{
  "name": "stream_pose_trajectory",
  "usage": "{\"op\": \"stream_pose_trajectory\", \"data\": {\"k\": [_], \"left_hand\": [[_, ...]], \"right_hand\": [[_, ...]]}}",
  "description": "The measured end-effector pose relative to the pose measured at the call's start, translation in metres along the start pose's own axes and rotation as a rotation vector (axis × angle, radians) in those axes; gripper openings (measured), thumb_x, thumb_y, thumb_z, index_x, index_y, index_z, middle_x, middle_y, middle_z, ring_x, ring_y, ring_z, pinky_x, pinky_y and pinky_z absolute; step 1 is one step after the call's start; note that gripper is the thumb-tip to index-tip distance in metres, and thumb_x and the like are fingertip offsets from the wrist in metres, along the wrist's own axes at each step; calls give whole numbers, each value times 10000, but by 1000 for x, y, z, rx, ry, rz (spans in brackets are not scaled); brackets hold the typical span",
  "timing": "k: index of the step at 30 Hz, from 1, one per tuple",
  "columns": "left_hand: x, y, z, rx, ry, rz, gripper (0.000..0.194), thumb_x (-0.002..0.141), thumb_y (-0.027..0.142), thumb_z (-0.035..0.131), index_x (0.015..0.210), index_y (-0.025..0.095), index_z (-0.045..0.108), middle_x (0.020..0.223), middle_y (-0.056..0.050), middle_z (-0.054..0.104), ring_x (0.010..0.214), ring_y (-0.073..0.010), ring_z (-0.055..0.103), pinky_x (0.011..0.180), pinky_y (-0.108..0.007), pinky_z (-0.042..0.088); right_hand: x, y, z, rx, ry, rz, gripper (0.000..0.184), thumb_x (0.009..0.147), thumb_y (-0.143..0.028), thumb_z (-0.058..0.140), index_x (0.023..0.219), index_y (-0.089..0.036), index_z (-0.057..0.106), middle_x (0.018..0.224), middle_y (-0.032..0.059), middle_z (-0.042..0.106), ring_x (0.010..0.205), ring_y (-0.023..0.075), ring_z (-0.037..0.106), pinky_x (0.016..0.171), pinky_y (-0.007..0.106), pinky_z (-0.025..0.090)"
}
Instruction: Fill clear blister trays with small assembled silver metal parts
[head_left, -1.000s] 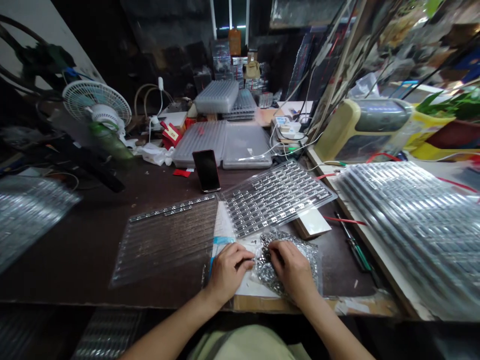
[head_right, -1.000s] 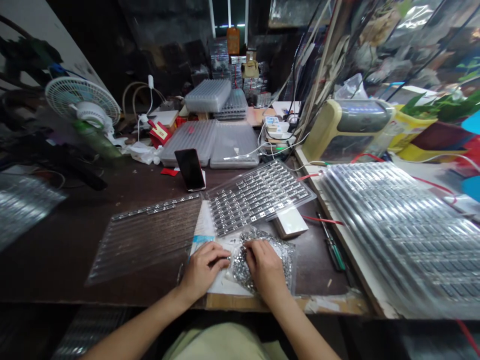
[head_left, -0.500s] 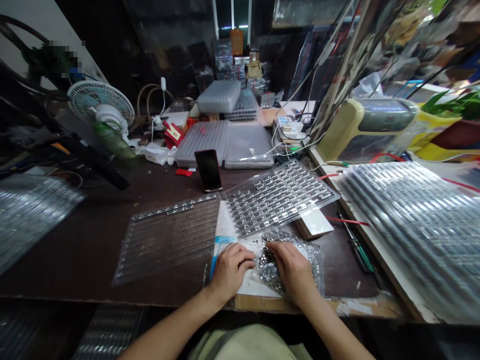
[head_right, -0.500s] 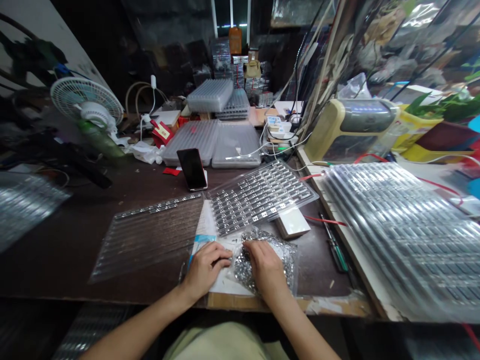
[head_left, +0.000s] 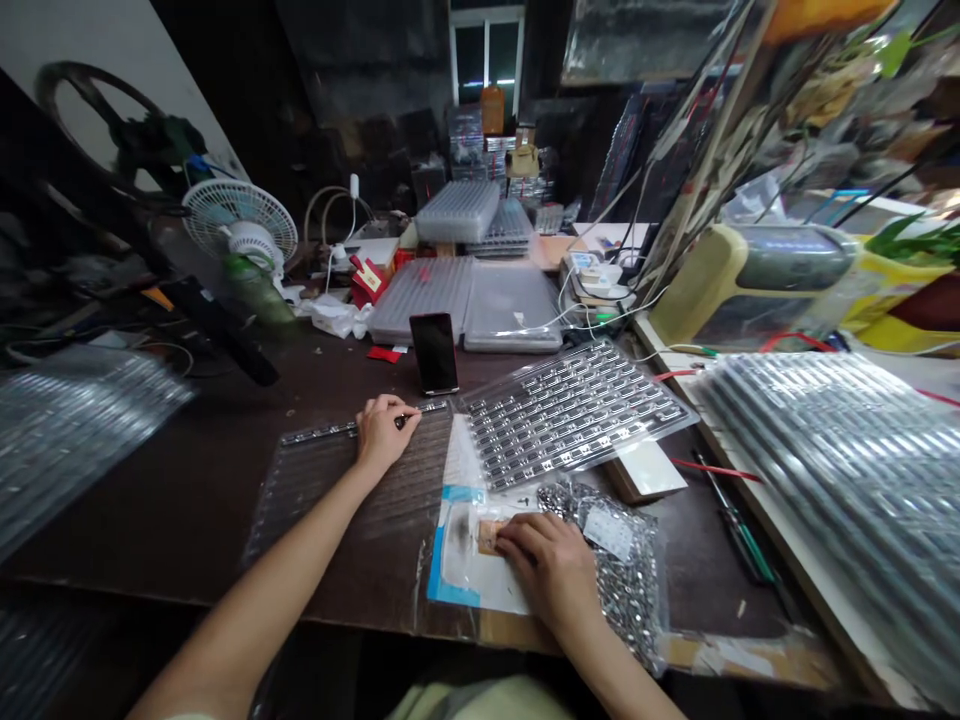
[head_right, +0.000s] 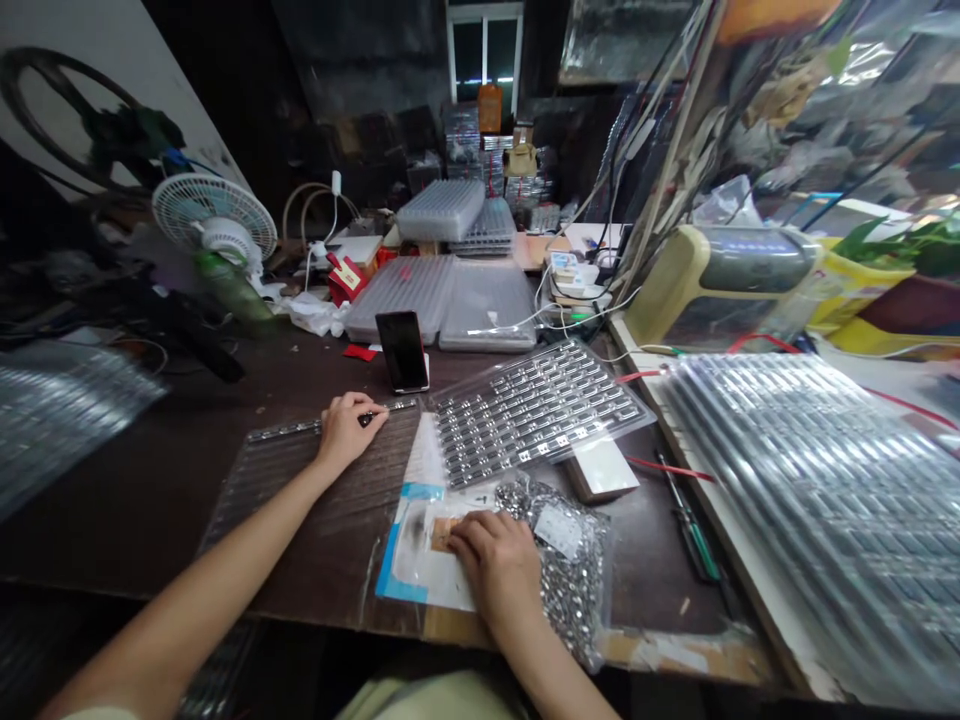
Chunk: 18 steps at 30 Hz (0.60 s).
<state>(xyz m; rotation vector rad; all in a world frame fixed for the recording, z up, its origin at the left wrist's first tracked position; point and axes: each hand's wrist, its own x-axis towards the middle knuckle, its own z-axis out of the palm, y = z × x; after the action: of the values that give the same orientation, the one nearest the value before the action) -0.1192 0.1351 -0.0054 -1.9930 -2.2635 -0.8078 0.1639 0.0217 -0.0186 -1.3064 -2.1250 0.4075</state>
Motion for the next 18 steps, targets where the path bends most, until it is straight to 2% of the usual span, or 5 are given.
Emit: {"op": "stream_pose_trajectory", "data": {"k": [3,5,10,13,18], "left_hand": [[-7,-9,-3,34,37,-4,121,782,299,621,811,266,734,1003,-50,623,972,-256,512,827,-390,363],[-7,-2,-5,22,54,13,128,788,290,610,824,261,729,1014,-50,629,976,-256,517,842,-395,350],[11,53,9,-183,-116,146,126,805,278,600,818,245,721,924,-36,689,933,-227,566,893,-395,316],[26,84,25,-246,-152,162,86,765,276,646,751,231,718,864,-44,708,906,-233,587,889,-391,327],[30,89,22,-384,-168,104,109,773,266,619,729,197,691,816,-62,710,851,-231,623,849,-369,398]], "right_hand": [[0,3,3,-7,3,-4,113,864,-290,589,844,-295,701,891,-19,690,797,168,560,685,297,309],[0,4,4,-7,4,-5,122,867,-294,586,853,-307,706,887,-20,689,794,165,553,681,299,299],[0,0,7,-25,3,-6,105,853,-282,611,859,-323,707,868,-25,675,786,153,543,679,297,292],[0,-1,6,-79,-5,-8,107,855,-293,606,874,-328,705,863,-16,662,783,155,540,675,299,300],[0,14,-17,-238,-35,-56,262,896,-216,518,1130,-256,628,1084,43,645,931,192,536,745,315,359]]}}
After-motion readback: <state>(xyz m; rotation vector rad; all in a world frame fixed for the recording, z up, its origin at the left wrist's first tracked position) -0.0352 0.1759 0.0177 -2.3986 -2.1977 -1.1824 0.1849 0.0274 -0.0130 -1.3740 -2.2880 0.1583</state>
